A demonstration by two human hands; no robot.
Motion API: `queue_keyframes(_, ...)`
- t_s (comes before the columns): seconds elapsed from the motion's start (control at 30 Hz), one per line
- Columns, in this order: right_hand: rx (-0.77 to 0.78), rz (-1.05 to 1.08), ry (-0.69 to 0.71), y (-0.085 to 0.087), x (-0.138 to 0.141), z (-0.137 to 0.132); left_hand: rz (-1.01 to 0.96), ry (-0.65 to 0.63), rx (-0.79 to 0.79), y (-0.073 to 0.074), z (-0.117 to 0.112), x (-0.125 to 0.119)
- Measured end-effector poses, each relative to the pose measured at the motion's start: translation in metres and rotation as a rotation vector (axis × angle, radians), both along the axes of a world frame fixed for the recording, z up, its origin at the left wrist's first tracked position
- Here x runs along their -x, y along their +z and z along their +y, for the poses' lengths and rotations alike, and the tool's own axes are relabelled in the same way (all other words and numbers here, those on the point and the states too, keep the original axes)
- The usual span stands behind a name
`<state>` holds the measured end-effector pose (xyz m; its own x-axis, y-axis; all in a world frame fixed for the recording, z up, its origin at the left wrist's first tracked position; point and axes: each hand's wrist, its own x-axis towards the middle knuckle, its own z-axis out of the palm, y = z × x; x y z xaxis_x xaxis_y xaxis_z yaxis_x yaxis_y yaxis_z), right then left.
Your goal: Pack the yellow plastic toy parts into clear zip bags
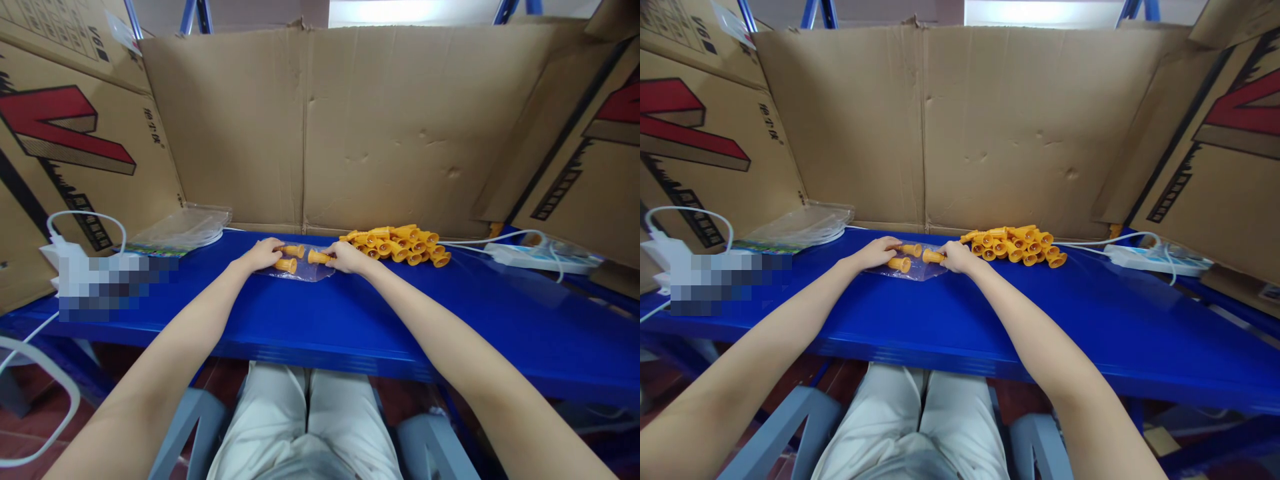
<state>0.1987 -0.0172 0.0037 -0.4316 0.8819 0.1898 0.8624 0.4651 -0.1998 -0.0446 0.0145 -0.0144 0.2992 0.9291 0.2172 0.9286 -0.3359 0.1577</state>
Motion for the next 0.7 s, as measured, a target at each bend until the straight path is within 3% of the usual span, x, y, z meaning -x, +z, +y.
queue_keyframes(0.23,-0.104,-0.060,-0.082,-0.009,0.010,0.003,-0.024,-0.006,0.075,-0.003,0.001,-0.008)
queue_keyframes(0.4,-0.103,-0.071,-0.096,-0.003,0.005,0.001,-0.014,0.000,0.115,-0.004,0.002,-0.006)
queue_keyframes(0.53,-0.062,-0.127,-0.165,0.008,-0.006,-0.003,-0.023,0.004,0.120,-0.006,0.003,-0.005)
queue_keyframes(0.7,0.134,-0.145,-0.136,0.010,-0.015,-0.002,-0.041,0.008,0.117,-0.006,0.004,-0.005)
